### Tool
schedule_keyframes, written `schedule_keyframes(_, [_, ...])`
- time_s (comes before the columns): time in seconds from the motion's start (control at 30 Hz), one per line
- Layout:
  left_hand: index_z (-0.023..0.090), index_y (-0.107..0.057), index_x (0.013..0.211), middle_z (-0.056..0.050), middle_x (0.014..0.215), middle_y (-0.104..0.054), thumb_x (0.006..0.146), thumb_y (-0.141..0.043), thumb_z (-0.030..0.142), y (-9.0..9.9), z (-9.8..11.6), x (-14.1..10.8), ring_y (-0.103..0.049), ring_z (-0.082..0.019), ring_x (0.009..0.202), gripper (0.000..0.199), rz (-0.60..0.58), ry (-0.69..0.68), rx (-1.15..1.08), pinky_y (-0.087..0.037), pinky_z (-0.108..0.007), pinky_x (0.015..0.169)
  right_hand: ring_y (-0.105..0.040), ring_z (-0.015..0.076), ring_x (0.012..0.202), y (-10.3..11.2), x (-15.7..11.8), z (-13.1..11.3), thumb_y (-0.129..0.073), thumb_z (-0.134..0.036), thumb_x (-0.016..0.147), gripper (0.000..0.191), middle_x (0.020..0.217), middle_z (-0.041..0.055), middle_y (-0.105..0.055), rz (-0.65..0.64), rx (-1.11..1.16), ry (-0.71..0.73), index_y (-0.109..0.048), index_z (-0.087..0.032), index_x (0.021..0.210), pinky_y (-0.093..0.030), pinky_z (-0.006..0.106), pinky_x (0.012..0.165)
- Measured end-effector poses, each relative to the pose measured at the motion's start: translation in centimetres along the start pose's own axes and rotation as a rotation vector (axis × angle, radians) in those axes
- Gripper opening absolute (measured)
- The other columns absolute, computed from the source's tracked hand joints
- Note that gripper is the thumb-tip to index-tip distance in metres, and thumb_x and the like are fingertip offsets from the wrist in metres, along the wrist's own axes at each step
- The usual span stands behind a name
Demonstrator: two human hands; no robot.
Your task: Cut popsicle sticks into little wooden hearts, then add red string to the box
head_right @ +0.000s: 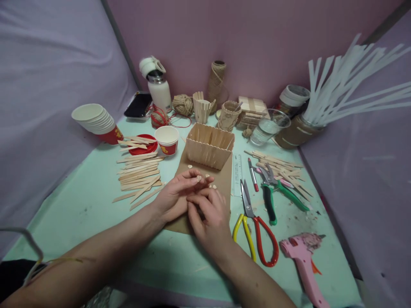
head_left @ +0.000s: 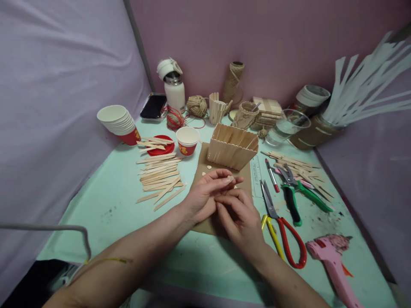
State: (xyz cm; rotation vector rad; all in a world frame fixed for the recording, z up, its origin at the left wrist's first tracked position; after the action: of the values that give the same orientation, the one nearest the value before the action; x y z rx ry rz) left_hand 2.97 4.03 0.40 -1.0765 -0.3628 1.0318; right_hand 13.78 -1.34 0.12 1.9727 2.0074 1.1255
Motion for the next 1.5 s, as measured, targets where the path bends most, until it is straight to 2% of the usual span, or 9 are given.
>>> schedule_keyframes(0.4, [0.014,-0.064,0.081,-0.003,0.077,-0.069,0.073,-0.072,0.009,-0.22,0.14,-0.23,-0.065,-0.014,0.097,0.012,-0.039,0.003,-0.003,-0.044,-0.024,0.087,-0.057,0.0193,0.093,0.01,0.03,-0.27,-0.058,-0.009,0.085,0.021,0.095,0.0054,-0.058,0.027,0.087,0.062,-0.065,-0.022,0.100,-0.048,0.036,0.080])
schedule_keyframes(0.57, [0.014,-0.064,0.081,-0.003,0.076,-0.070,0.071,-0.074,0.011,-0.48,0.18,-0.32,-0.066,-0.016,0.095,0.014,-0.036,-0.006,0.001,-0.045,-0.027,0.089,-0.058,0.0185,0.094,0.07,0.06,-0.22,-0.058,-0.010,0.086,0.017,0.095,0.0047,-0.060,0.053,0.099,0.024,-0.064,-0.021,0.098,-0.047,0.035,0.081])
schedule_keyframes(0.7, [0.014,-0.064,0.082,-0.007,0.085,-0.073,0.073,-0.072,0.011,-0.47,0.10,-0.32,-0.067,-0.014,0.088,0.012,-0.013,-0.034,0.046,-0.045,-0.026,0.086,-0.058,0.0187,0.091,-0.13,0.02,-0.04,-0.059,-0.013,0.087,0.011,0.092,0.0044,-0.061,0.046,0.060,-0.009,-0.063,-0.021,0.092,-0.046,0.035,0.079])
schedule_keyframes(0.87, [0.014,-0.065,0.081,-0.007,0.087,-0.074,0.073,-0.071,0.010,-0.41,-0.10,-0.39,-0.066,-0.014,0.089,0.011,-0.003,-0.065,0.109,-0.045,-0.027,0.088,-0.057,0.0200,0.088,-0.39,0.06,0.14,-0.059,-0.016,0.087,0.006,0.088,0.0044,-0.063,0.040,0.037,-0.038,-0.062,-0.021,0.086,-0.044,0.036,0.078])
schedule_keyframes(1.1, [0.014,-0.065,0.078,-0.007,0.086,-0.075,0.070,-0.073,0.011,-0.56,-0.29,-0.31,-0.066,-0.014,0.088,0.011,0.026,-0.065,0.137,-0.045,-0.027,0.087,-0.057,0.0213,0.088,-0.54,0.16,0.22,-0.057,-0.019,0.087,0.006,0.088,0.0052,-0.062,0.030,0.056,-0.090,-0.060,-0.021,0.082,-0.045,0.037,0.079])
schedule_keyframes(1.5, [0.014,-0.065,0.079,-0.006,0.088,-0.074,0.071,-0.074,0.014,-0.41,-0.66,-0.26,-0.066,-0.014,0.086,0.012,0.041,-0.076,0.189,-0.046,-0.028,0.086,-0.056,0.0217,0.085,-0.69,0.37,0.19,-0.056,-0.019,0.087,0.011,0.084,0.0059,-0.061,0.043,-0.002,-0.073,-0.056,-0.020,0.076,-0.044,0.037,0.075])
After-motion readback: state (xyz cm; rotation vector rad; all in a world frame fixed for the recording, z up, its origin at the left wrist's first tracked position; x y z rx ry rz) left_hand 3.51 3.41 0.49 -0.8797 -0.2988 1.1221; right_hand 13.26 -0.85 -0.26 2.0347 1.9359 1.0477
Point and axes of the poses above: each hand's wrist, its own x-axis towards the middle knuckle, its own y-axis out of the back of the hand, z = x × y, the point moved 2 cm from there along x, towards the middle knuckle
